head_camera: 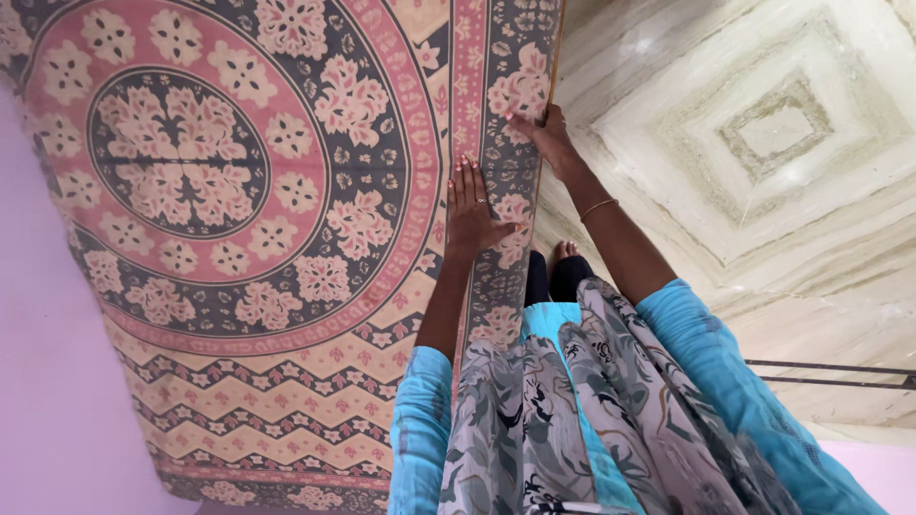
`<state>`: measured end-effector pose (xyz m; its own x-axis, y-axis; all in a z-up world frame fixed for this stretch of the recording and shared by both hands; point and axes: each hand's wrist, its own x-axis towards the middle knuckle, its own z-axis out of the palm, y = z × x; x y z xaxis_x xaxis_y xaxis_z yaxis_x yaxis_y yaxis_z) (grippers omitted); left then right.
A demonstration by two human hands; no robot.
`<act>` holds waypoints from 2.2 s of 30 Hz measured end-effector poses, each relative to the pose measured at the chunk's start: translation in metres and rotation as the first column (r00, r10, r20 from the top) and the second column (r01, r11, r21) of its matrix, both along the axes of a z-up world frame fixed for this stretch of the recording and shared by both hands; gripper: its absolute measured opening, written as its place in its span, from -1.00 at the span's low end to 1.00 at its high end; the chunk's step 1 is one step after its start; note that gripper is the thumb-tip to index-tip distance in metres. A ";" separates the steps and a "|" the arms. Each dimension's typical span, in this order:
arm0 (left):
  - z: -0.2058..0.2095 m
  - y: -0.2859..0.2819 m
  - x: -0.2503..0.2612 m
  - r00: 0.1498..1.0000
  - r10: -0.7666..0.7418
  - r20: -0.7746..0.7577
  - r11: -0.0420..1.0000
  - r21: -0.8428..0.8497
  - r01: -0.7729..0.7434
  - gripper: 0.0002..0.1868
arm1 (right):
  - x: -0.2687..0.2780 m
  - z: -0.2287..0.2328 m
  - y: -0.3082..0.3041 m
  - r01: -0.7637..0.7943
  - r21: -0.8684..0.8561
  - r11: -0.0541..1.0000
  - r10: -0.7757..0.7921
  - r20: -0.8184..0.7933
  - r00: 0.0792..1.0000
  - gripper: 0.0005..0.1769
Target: The person spreads a large patterned fabric cover over a mattress by smoothing the surface and aligning the edges by hand.
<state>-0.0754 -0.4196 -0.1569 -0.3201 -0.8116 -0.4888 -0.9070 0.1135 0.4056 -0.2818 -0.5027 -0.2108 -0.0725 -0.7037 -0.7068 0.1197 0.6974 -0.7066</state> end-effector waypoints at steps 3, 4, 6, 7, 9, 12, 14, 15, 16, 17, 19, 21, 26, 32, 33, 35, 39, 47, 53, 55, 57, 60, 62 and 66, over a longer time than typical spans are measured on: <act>-0.004 -0.005 0.007 0.999 -0.037 -0.007 0.999 0.009 0.038 0.61 | 0.012 -0.005 0.000 0.051 -0.121 0.991 -0.062 -0.092 0.994 0.13; -0.007 -0.016 0.013 0.996 -0.093 -0.014 0.980 0.173 0.094 0.59 | 0.012 -0.007 -0.002 0.051 -0.127 0.991 -0.064 -0.095 0.993 0.13; -0.013 -0.044 0.023 0.990 -0.138 -0.033 0.931 0.337 0.141 0.57 | 0.012 -0.010 0.002 -0.045 -0.216 0.975 -0.015 -0.268 0.963 0.19; -0.017 -0.066 0.024 0.971 -0.226 -0.072 0.901 0.364 0.237 0.40 | 0.013 -0.014 0.001 -0.054 -0.209 0.976 -0.004 -0.270 0.963 0.19; -0.015 -0.085 0.014 0.975 -0.221 0.006 0.898 0.392 0.201 0.06 | 0.012 -0.024 -0.001 -0.033 -0.102 0.994 0.001 -0.300 0.954 0.19; -0.007 -0.106 -0.022 0.997 0.071 -0.037 0.952 -0.295 -0.079 -0.30 | 0.012 -0.042 -0.001 -0.070 -0.114 0.991 0.022 -0.375 0.927 0.09; 0.001 -0.114 -0.041 0.999 0.026 -0.025 0.984 -0.174 -0.030 0.11 | 0.008 -0.051 -0.003 -0.079 -0.044 0.996 0.059 -0.335 0.940 0.09; 0.005 -0.117 -0.051 0.999 -0.010 0.044 1.000 -0.018 0.011 0.28 | 0.008 -0.054 -0.003 -0.099 -0.033 0.995 0.083 -0.323 0.943 0.09; 0.009 -0.111 -0.058 0.999 0.008 0.052 1.000 -0.008 -0.007 0.28 | 0.005 -0.055 -0.003 -0.083 -0.054 0.995 0.064 -0.286 0.956 0.09; 0.009 -0.102 -0.063 0.988 -0.019 0.153 0.998 0.067 0.009 0.33 | 0.002 -0.055 -0.002 -0.065 -0.075 0.995 0.045 -0.247 0.968 0.10; -0.009 -0.096 -0.077 0.968 -0.037 0.249 0.990 0.138 0.002 0.39 | -0.004 -0.056 -0.009 -0.084 -0.043 0.996 0.073 -0.214 0.974 0.08; -0.044 -0.085 -0.084 0.971 0.139 0.193 0.984 -0.139 -0.114 0.31 | -0.008 -0.059 -0.009 -0.091 0.001 0.996 0.090 -0.183 0.979 0.05; -0.090 -0.073 -0.090 0.941 0.256 0.221 0.832 -0.545 -0.098 0.33 | -0.007 -0.072 0.002 -0.080 -0.126 0.989 0.044 -0.269 0.962 -0.02; -0.034 -0.089 -0.084 0.974 0.148 0.173 0.989 -0.045 -0.143 0.61 | -0.040 -0.062 -0.014 -0.049 0.056 0.997 0.035 0.229 0.973 -0.04; -0.032 -0.090 -0.085 0.975 0.176 0.132 0.983 -0.081 -0.167 0.65 | -0.049 -0.058 -0.025 -0.050 0.056 0.997 0.036 0.229 0.973 -0.04; -0.029 -0.091 -0.089 0.972 0.188 0.143 0.970 -0.181 -0.161 0.66 | -0.072 -0.047 -0.050 -0.093 -0.169 0.981 0.081 -0.077 0.994 0.04; -0.011 -0.100 -0.099 0.952 0.130 0.278 0.989 0.030 -0.144 0.64 | -0.082 -0.035 -0.101 0.104 -0.108 0.989 -0.064 0.325 0.944 -0.08; -0.015 -0.138 -0.150 0.909 0.338 0.245 0.936 0.012 -0.352 0.22 | -0.045 -0.012 -0.136 0.115 -0.131 0.985 -0.078 0.256 0.963 0.11; -0.013 -0.161 -0.156 0.897 0.431 0.096 0.873 -0.296 -0.387 0.21 | -0.057 -0.004 -0.151 0.040 0.009 0.999 -0.041 0.165 0.985 -0.03; -0.016 -0.163 -0.155 0.901 0.423 0.095 0.854 -0.374 -0.362 0.25 | -0.058 -0.008 -0.151 0.027 -0.016 1.000 -0.024 0.171 0.985 -0.06; -0.018 -0.166 -0.149 0.911 0.403 0.083 0.908 -0.164 -0.387 0.39 | -0.060 -0.015 -0.145 0.015 -0.041 0.999 -0.008 0.172 0.985 -0.10; -0.017 -0.166 -0.150 0.912 0.406 0.061 0.893 -0.240 -0.381 0.42 | -0.063 -0.028 -0.136 0.072 -0.131 0.989 -0.031 0.291 0.956 -0.12; -0.015 -0.167 -0.153 0.907 0.412 0.089 0.893 -0.240 -0.382 0.41 | -0.061 -0.037 -0.130 0.112 -0.088 0.990 -0.083 0.277 0.957 -0.16; -0.012 -0.168 -0.159 0.893 0.434 0.122 0.883 -0.255 -0.394 0.37 | -0.064 -0.055 -0.122 0.256 0.003 0.967 -0.234 0.415 0.879 -0.21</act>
